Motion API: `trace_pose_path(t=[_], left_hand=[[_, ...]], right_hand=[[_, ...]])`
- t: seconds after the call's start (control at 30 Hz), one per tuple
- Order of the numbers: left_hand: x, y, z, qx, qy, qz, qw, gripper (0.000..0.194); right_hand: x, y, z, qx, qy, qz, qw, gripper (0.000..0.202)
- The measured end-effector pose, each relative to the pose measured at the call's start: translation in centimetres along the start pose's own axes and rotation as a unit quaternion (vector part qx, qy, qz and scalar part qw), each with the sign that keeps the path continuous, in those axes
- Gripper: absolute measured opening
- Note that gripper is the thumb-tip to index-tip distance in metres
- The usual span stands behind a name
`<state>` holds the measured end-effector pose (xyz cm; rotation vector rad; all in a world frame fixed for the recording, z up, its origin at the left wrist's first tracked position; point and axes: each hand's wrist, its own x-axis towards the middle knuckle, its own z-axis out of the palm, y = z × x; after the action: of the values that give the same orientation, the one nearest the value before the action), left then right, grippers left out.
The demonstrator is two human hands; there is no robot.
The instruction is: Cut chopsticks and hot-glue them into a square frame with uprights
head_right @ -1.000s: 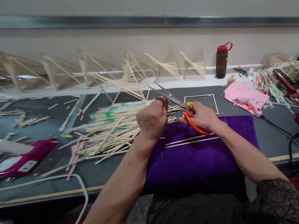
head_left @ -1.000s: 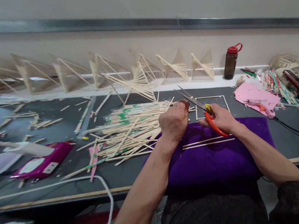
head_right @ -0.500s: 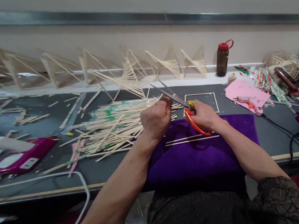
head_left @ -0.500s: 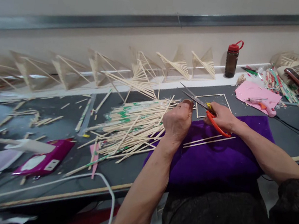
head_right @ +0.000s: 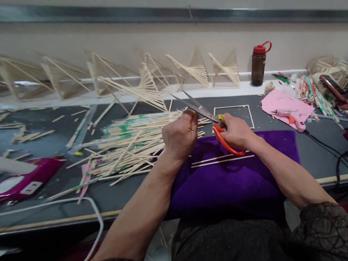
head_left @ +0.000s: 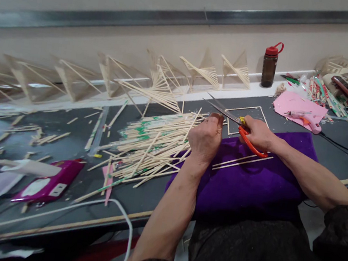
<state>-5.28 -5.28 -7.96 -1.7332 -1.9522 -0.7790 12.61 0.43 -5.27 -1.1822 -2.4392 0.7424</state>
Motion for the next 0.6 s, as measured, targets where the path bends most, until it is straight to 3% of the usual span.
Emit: trace_pose_path(t=[0.2,0.4,0.6], left_hand=[[-0.1,0.1,-0.2,-0.037,-0.003,-0.007,0.999,0.041],[0.2,0.0,-0.7,-0.146,-0.024,-0.034,0.988,0.038],[0.6,-0.7,-2.0,-0.113,0.044,-0.043,0.992,0.031]], right_hand=[[0.3,0.3,0.2,-0.010,0.007,0.002,1.000,0.017],[0.6,0.9,0.2,-0.017,0.009,0.010,1.000,0.021],[0.9,1.1,-0.2,-0.027,0.001,0.037,0.999,0.022]])
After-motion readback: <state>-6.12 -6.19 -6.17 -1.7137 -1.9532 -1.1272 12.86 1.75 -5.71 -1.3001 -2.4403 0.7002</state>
